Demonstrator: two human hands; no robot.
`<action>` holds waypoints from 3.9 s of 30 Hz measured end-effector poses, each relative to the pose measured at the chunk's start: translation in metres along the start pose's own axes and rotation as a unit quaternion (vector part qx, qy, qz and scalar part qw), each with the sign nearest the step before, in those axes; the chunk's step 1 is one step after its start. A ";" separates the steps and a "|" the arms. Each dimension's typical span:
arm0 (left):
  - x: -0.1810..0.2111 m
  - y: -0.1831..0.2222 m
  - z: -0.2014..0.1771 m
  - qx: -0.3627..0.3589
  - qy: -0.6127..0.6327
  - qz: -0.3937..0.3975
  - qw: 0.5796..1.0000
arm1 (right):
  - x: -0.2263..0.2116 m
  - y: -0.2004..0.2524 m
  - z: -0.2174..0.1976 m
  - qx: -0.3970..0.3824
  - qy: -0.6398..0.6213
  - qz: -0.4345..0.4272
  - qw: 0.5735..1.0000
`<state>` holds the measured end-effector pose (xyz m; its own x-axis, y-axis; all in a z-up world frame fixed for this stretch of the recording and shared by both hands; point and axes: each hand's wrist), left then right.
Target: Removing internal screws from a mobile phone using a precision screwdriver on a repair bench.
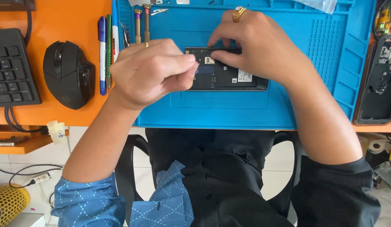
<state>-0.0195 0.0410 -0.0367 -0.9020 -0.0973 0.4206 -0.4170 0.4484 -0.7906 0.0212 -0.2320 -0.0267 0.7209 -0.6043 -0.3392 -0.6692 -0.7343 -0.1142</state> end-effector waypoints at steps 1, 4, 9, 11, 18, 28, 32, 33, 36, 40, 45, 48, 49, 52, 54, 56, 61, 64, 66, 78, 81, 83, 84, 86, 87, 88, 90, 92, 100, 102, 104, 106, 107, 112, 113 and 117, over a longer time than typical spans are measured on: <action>-0.001 0.003 0.000 -0.002 0.001 -0.002 1.000 | -0.001 0.000 -0.001 0.000 -0.002 0.001 1.000; -0.002 0.011 0.002 0.035 0.016 0.032 0.999 | -0.003 0.001 -0.002 -0.006 -0.005 0.005 1.000; -0.004 0.009 0.006 0.003 -0.018 0.072 0.997 | -0.002 0.000 -0.002 -0.011 -0.004 0.013 1.000; -0.005 0.011 0.007 0.003 -0.022 0.074 0.997 | 0.000 0.001 -0.001 -0.006 0.004 0.006 1.000; -0.004 0.012 0.005 -0.033 -0.024 0.077 0.996 | 0.000 0.000 0.000 -0.002 0.005 -0.002 1.000; 0.012 -0.014 0.002 0.090 0.116 -0.143 0.979 | -0.022 -0.008 -0.007 0.049 -0.095 -0.082 0.991; 0.005 -0.006 0.005 0.144 0.143 -0.095 0.975 | -0.027 -0.011 0.002 0.041 -0.131 -0.088 0.987; 0.005 -0.006 0.006 0.149 0.143 -0.092 0.974 | -0.026 -0.011 0.003 0.042 -0.139 -0.086 0.986; 0.004 -0.005 0.008 0.151 0.133 -0.099 0.975 | -0.027 -0.012 0.005 0.035 -0.147 -0.075 0.986; 0.001 -0.002 0.010 0.151 0.127 -0.073 0.978 | -0.029 -0.013 0.003 0.038 -0.145 -0.069 0.986; 0.001 -0.001 0.011 0.151 0.146 -0.067 0.975 | -0.031 -0.013 0.002 0.030 -0.149 -0.049 0.987; 0.000 -0.001 0.009 0.140 0.131 -0.058 0.980 | -0.030 -0.013 0.002 0.034 -0.152 -0.056 0.986; 0.000 -0.001 0.009 0.140 0.131 -0.057 0.980 | -0.030 -0.013 0.002 0.034 -0.151 -0.056 0.986; 0.000 -0.001 0.009 0.144 0.138 -0.069 0.977 | -0.030 -0.013 0.001 0.032 -0.147 -0.055 0.987; 0.000 -0.001 0.009 0.143 0.135 -0.066 0.978 | -0.030 -0.013 0.001 0.030 -0.147 -0.054 0.987; 0.000 -0.001 0.010 0.144 0.125 -0.067 0.979 | -0.031 -0.013 0.001 0.032 -0.148 -0.054 0.987; -0.003 -0.003 0.011 0.140 0.119 -0.038 0.982 | -0.031 -0.013 0.000 0.028 -0.147 -0.052 0.987; -0.004 -0.003 0.010 0.133 0.128 -0.026 0.982 | -0.029 -0.011 0.001 0.029 -0.150 -0.059 0.986; -0.006 0.001 0.009 0.118 0.141 -0.001 0.983 | -0.028 -0.010 -0.001 0.009 -0.117 -0.051 0.992; -0.005 0.016 0.009 0.020 0.066 0.028 0.997 | -0.014 -0.007 -0.001 0.018 -0.061 -0.064 0.996; -0.007 0.015 0.008 0.004 0.053 0.045 0.998 | -0.013 -0.007 -0.001 0.019 -0.064 -0.064 0.996; -0.007 0.015 0.009 0.003 0.046 0.049 0.998 | -0.014 -0.007 -0.001 0.017 -0.066 -0.061 0.996; -0.007 0.015 0.009 0.002 0.039 0.053 0.998 | -0.015 -0.008 -0.002 0.015 -0.068 -0.058 0.996; -0.005 0.011 0.008 -0.009 0.051 0.053 0.997 | -0.015 -0.008 -0.001 0.017 -0.070 -0.060 0.996; -0.004 0.010 0.007 -0.019 0.065 0.053 0.996 | -0.015 -0.008 -0.001 0.019 -0.074 -0.061 0.995; -0.004 0.009 0.007 -0.019 0.064 0.054 0.996 | -0.014 -0.008 -0.001 0.020 -0.073 -0.061 0.995; -0.004 0.009 0.006 -0.032 0.089 0.044 0.995 | -0.015 -0.008 -0.001 0.016 -0.069 -0.058 0.996; 0.000 -0.002 0.006 -0.037 0.113 0.017 0.993 | -0.015 -0.008 -0.001 0.018 -0.070 -0.058 0.996; 0.006 -0.028 -0.004 -0.073 0.374 -0.117 0.917 | -0.015 -0.008 -0.001 0.016 -0.082 -0.046 0.995; 0.010 -0.028 -0.008 -0.137 0.390 -0.175 0.894 | -0.015 -0.008 0.000 0.017 -0.094 -0.050 0.994; 0.005 -0.027 -0.005 -0.130 0.388 -0.159 0.898 | -0.015 -0.008 0.001 0.019 -0.091 -0.054 0.994; 0.003 -0.026 -0.004 -0.126 0.387 -0.140 0.903 | -0.016 -0.006 0.001 0.024 -0.086 -0.055 0.994; 0.004 -0.027 -0.005 -0.114 0.388 -0.150 0.903 | -0.016 -0.007 0.000 0.023 -0.081 -0.052 0.995; 0.010 -0.028 -0.009 -0.138 0.412 -0.209 0.876 | -0.019 -0.009 -0.002 0.020 -0.087 -0.049 0.995; 0.009 -0.028 -0.007 -0.124 0.408 -0.199 0.883 | -0.019 -0.008 -0.002 0.019 -0.088 -0.042 0.995; 0.007 -0.025 -0.008 -0.120 0.415 -0.208 0.878 | -0.021 -0.008 -0.002 0.006 -0.089 -0.016 0.996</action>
<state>-0.0148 0.0364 -0.0102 -0.2448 0.3387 0.9085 -0.5655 0.7113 -0.4175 0.0119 -0.2143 -0.0166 0.6997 -0.5145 -0.4957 -0.6485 -0.7485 -0.1385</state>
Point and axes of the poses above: each hand's wrist, its own y-axis away from the middle knuckle, its own z-axis out of the palm, x = y × z, and after that the axes turned 11 degrees about y, right-handed
